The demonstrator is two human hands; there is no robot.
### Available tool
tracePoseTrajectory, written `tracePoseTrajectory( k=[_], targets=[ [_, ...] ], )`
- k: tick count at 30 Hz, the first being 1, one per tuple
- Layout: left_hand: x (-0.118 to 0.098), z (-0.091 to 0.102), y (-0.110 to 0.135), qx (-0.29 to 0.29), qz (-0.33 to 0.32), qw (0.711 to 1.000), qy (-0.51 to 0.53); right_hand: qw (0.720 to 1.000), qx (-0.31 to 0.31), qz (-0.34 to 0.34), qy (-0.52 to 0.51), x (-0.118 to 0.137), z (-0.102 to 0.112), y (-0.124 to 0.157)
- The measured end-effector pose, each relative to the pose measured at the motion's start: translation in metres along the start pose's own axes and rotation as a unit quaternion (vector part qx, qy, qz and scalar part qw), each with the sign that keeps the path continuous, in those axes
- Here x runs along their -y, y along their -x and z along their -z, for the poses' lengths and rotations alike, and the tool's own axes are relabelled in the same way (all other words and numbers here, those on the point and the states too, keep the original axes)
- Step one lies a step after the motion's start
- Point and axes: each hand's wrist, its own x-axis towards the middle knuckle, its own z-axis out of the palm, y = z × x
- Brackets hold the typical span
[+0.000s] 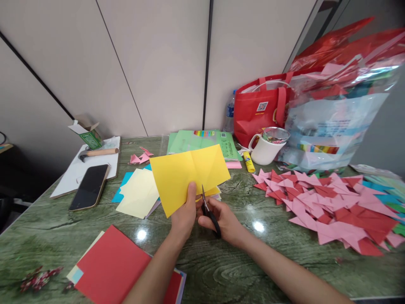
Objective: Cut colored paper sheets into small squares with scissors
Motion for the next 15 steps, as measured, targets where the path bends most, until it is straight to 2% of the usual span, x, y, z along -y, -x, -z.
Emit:
tracePoseTrajectory(
  k=[8,15],
  targets=[
    [-0.0023,-0.0005,0.0002,-0.025,-0.014,0.999,-0.03,1.0,-0.007,-0.005,-0.012,0.0,-0.001,0.0004],
    [-0.0004,0.0001,-0.0011,-0.01,-0.02,0.999,-0.026,1.0,-0.014,-0.023,-0.002,-0.0008,-0.0017,0.0008]
  ],
)
